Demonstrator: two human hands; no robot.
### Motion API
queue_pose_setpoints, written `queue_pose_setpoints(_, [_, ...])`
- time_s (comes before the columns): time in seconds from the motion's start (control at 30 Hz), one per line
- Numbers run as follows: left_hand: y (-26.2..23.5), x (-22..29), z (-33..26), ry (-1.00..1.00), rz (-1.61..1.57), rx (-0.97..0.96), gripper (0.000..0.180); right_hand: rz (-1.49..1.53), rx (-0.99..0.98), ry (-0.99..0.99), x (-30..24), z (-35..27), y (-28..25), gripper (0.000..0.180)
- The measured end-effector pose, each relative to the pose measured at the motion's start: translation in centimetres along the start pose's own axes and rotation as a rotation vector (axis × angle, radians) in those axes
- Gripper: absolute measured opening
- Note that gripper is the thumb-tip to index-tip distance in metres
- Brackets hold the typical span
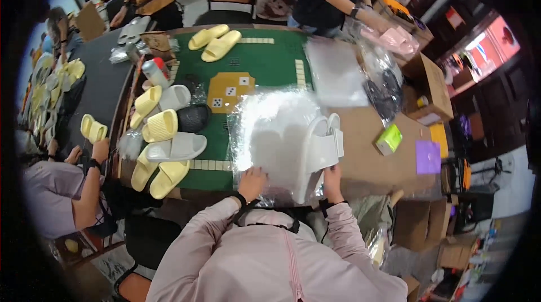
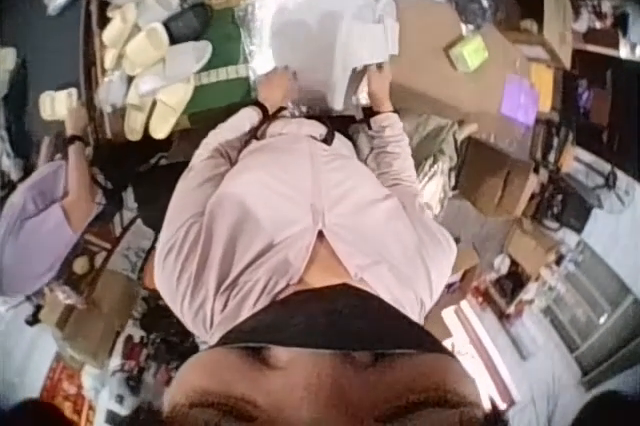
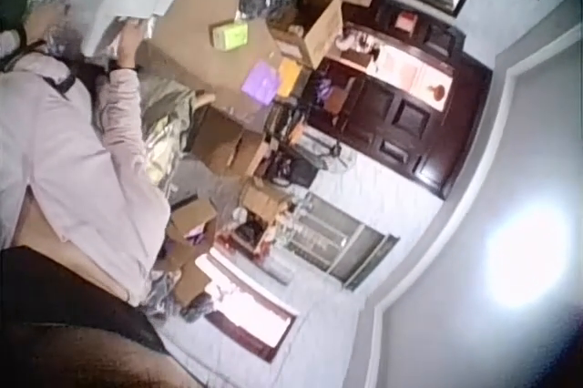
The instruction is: The recorder takes pairs of sandals from a large bag, places them into individual clear plastic bags, and organizes them on a table for shipping.
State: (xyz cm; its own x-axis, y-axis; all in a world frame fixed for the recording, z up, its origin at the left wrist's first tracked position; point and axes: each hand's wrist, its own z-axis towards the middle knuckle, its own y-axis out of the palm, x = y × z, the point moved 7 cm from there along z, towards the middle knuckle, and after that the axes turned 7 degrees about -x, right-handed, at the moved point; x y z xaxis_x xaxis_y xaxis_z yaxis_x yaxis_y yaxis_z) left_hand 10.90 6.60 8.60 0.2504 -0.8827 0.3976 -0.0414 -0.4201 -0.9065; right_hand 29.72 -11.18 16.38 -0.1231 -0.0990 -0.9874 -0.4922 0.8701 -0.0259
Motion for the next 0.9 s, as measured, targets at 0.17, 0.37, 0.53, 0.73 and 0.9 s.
queue_pose_setpoints(0.17, [-1.2,1.0,1.7,-0.133,-0.008,-0.105,0.044,0.391,-0.133,0.102,-0.9,-3.4,-2.9,0.029])
queue_pose_setpoints(0.37, [1.6,-0.7,3.4,-0.071,-0.047,-0.152,0.052,-0.03,-0.558,0.2,-3.0,-8.0,2.4,0.023])
queue_pose_setpoints(0.53, [4.7,-4.6,4.4,0.127,-0.265,0.059,0.053,-0.059,-0.86,0.374,0.1,-10.2,5.8,0.027])
queue_pose_setpoints(0.73, [-1.6,-1.5,4.7,0.108,-0.435,0.148,0.047,0.023,-0.77,0.416,1.1,-9.8,4.8,0.025])
queue_pose_setpoints(0.9, [-4.5,0.6,5.5,0.087,-0.598,0.113,0.039,-0.271,-0.644,0.077,2.7,-7.1,3.0,0.031])
